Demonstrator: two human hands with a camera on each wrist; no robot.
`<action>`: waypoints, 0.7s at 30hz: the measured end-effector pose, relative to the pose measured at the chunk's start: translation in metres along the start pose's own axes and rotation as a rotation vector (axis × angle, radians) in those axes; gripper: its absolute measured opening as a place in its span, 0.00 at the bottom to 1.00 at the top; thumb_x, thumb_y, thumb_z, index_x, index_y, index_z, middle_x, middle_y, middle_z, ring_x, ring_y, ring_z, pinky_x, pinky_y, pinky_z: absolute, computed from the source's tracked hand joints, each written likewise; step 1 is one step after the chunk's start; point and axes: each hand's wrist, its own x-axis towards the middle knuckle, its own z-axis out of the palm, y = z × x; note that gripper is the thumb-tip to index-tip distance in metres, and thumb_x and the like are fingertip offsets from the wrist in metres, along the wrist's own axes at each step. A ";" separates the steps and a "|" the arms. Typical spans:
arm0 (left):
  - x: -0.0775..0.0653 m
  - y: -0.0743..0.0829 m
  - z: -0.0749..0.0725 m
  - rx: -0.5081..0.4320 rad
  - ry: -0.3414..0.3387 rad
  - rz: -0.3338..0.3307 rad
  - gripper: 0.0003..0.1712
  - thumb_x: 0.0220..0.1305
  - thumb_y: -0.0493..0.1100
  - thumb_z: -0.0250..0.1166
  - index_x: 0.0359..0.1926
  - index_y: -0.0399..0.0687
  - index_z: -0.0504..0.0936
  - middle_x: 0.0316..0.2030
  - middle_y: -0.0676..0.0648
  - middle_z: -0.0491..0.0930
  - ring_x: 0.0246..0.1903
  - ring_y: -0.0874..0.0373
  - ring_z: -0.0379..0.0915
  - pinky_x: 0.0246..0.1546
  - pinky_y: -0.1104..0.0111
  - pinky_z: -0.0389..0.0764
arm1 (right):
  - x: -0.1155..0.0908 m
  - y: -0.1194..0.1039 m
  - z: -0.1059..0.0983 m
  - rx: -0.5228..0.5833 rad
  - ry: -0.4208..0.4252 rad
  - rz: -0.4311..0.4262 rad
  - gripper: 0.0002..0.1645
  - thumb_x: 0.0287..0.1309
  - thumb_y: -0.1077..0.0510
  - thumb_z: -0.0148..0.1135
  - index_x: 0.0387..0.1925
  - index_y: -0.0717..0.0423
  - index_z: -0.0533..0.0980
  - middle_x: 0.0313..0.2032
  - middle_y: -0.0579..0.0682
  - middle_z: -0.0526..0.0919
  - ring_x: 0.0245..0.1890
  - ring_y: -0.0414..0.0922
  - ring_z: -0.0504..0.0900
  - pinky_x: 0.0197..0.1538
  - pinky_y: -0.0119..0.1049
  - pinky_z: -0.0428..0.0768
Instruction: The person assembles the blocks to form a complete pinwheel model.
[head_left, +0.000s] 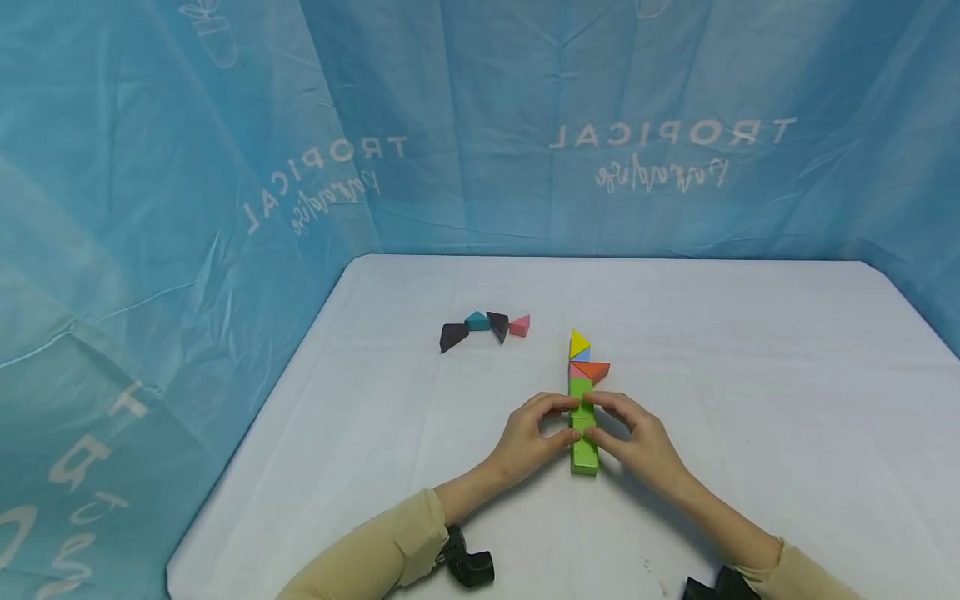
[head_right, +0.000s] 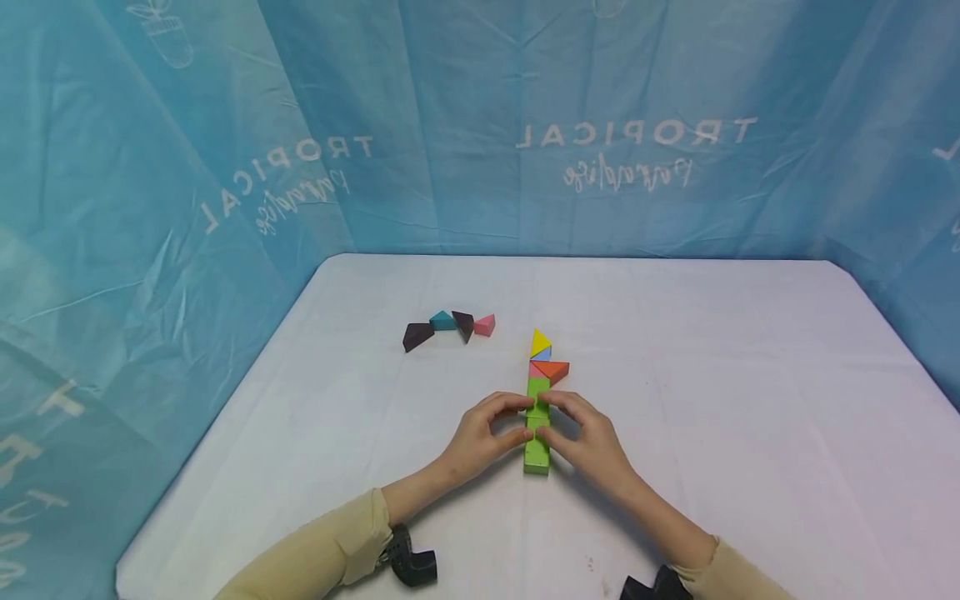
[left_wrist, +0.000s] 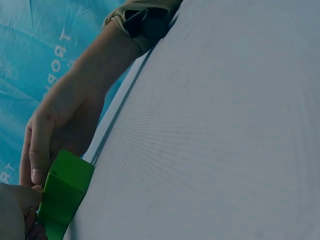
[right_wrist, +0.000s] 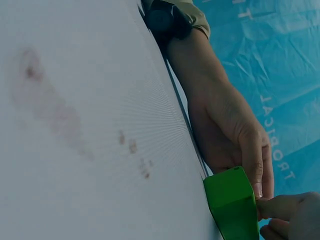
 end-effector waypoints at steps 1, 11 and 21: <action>0.000 -0.001 0.001 0.000 0.000 0.000 0.21 0.57 0.36 0.68 0.53 0.37 0.76 0.49 0.45 0.77 0.52 0.55 0.72 0.54 0.68 0.73 | 0.000 0.000 0.000 -0.008 -0.002 0.000 0.27 0.55 0.61 0.67 0.57 0.55 0.73 0.55 0.50 0.75 0.60 0.49 0.69 0.62 0.28 0.65; 0.018 0.000 -0.011 0.045 0.046 0.018 0.21 0.60 0.39 0.66 0.53 0.37 0.76 0.50 0.46 0.76 0.52 0.56 0.71 0.55 0.68 0.72 | -0.001 0.004 -0.001 -0.051 -0.004 -0.003 0.27 0.54 0.60 0.68 0.57 0.57 0.73 0.55 0.49 0.76 0.60 0.48 0.69 0.61 0.46 0.68; 0.080 -0.032 -0.044 0.040 0.369 -0.060 0.20 0.61 0.38 0.65 0.53 0.36 0.77 0.48 0.39 0.77 0.47 0.46 0.74 0.52 0.62 0.75 | 0.000 0.006 0.001 -0.029 -0.013 0.028 0.28 0.54 0.58 0.69 0.57 0.57 0.74 0.55 0.48 0.76 0.61 0.47 0.69 0.61 0.43 0.68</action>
